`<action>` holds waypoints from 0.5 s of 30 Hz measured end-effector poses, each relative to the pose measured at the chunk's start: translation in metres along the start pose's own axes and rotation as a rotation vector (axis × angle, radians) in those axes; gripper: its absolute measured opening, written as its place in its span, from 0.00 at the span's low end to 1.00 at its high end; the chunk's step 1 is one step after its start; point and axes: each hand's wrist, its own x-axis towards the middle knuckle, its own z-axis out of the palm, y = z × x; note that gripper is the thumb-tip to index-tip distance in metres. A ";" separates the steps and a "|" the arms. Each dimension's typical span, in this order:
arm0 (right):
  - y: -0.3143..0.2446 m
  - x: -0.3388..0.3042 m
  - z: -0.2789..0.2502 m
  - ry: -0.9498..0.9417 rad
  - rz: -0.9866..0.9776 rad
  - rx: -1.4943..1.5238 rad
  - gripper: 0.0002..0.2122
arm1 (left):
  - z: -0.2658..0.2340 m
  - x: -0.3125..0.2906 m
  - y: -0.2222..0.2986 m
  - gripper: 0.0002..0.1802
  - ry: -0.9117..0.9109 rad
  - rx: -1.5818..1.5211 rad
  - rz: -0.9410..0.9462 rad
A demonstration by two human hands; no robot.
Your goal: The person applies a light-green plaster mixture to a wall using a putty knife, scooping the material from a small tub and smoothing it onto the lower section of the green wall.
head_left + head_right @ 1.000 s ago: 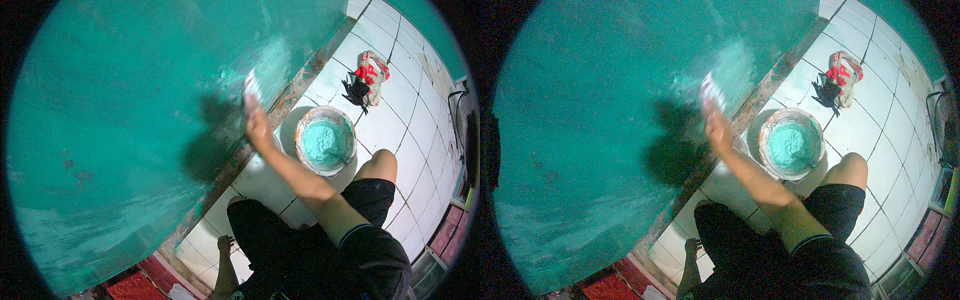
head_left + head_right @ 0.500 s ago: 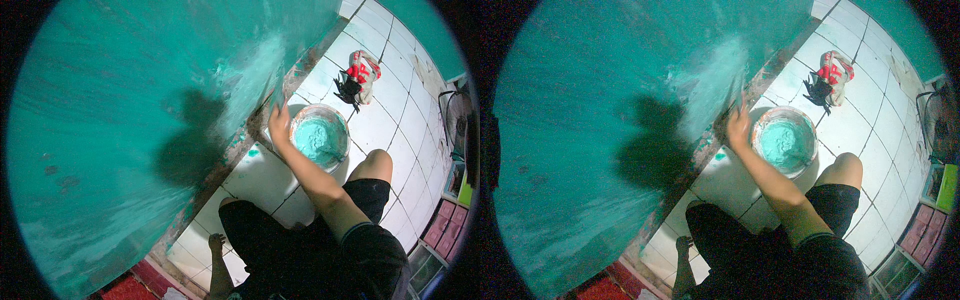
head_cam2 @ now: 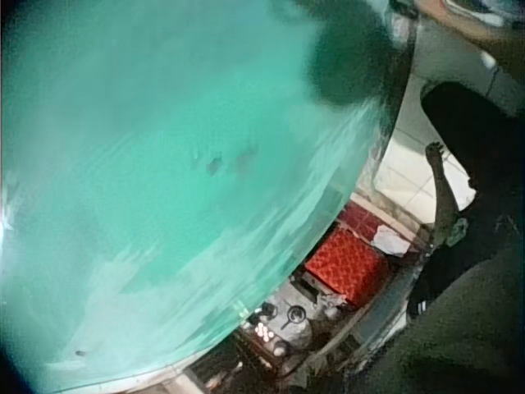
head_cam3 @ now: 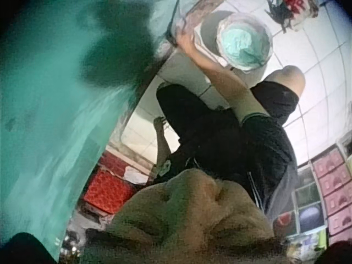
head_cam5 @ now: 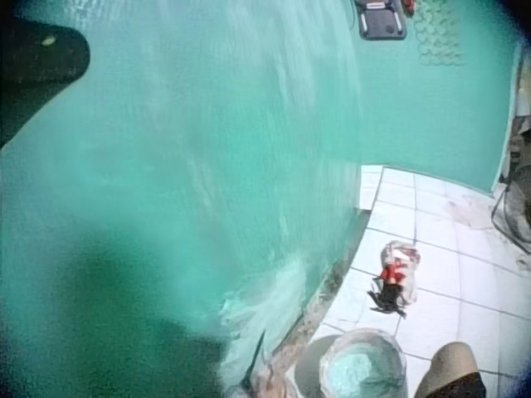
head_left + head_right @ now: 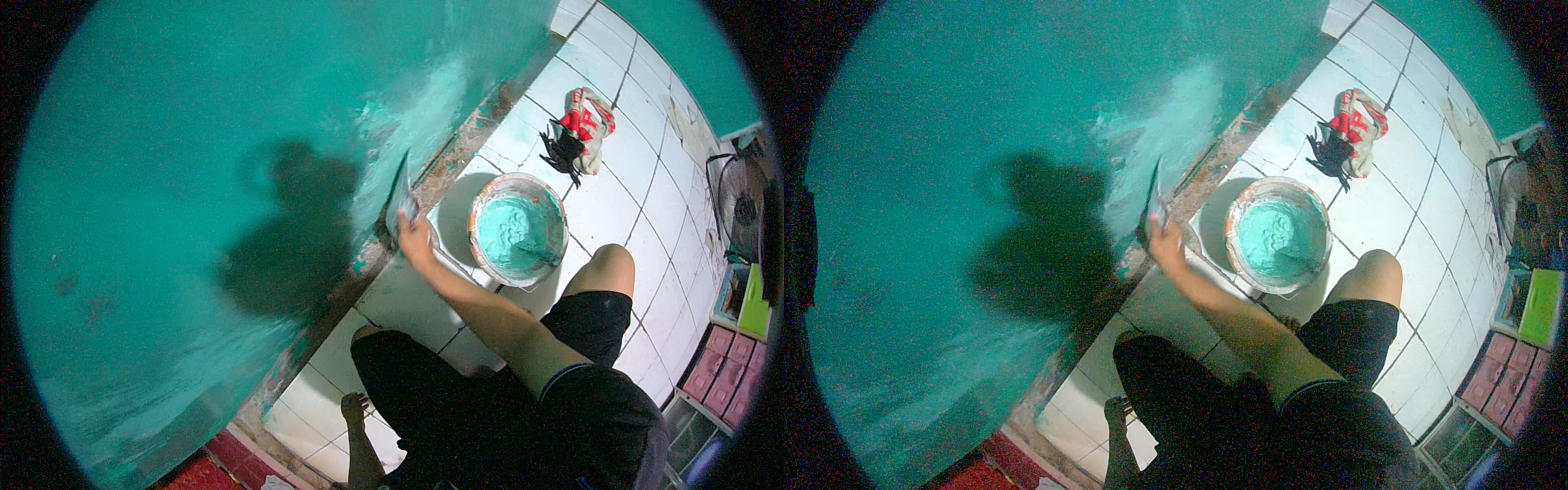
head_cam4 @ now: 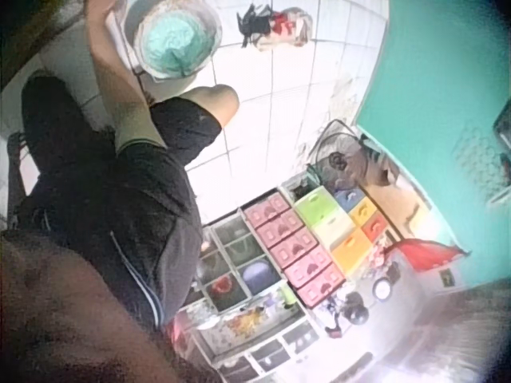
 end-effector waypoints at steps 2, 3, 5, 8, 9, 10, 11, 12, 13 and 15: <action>0.008 -0.012 -0.012 0.068 -0.050 -0.016 0.25 | -0.004 0.004 0.002 0.12 -0.094 0.002 0.085; 0.010 -0.012 -0.020 0.103 -0.075 -0.023 0.25 | -0.005 0.009 0.005 0.12 -0.096 -0.013 0.063; 0.012 0.019 -0.043 0.247 0.055 -0.006 0.22 | -0.007 0.014 0.009 0.12 -0.081 -0.051 0.026; 0.026 0.113 -0.054 0.404 0.238 -0.059 0.19 | -0.017 0.014 0.013 0.12 -0.045 -0.044 -0.006; 0.031 0.147 -0.060 0.478 0.167 -0.060 0.19 | -0.014 0.017 0.016 0.11 -0.045 -0.041 -0.015; 0.036 0.174 -0.065 0.551 0.098 -0.064 0.19 | -0.009 0.018 0.017 0.11 -0.059 -0.049 0.006; 0.042 0.191 -0.067 0.539 0.099 -0.119 0.19 | -0.004 0.017 0.017 0.11 -0.068 -0.056 0.025; 0.047 0.206 -0.070 0.525 0.102 -0.175 0.19 | -0.001 0.016 0.017 0.10 -0.076 -0.065 0.042; 0.055 0.214 -0.074 0.511 0.100 -0.234 0.19 | 0.003 0.018 0.016 0.11 -0.090 -0.065 0.024; 0.062 0.196 -0.059 0.361 0.008 -0.203 0.20 | 0.003 0.021 0.014 0.11 -0.096 -0.070 -0.007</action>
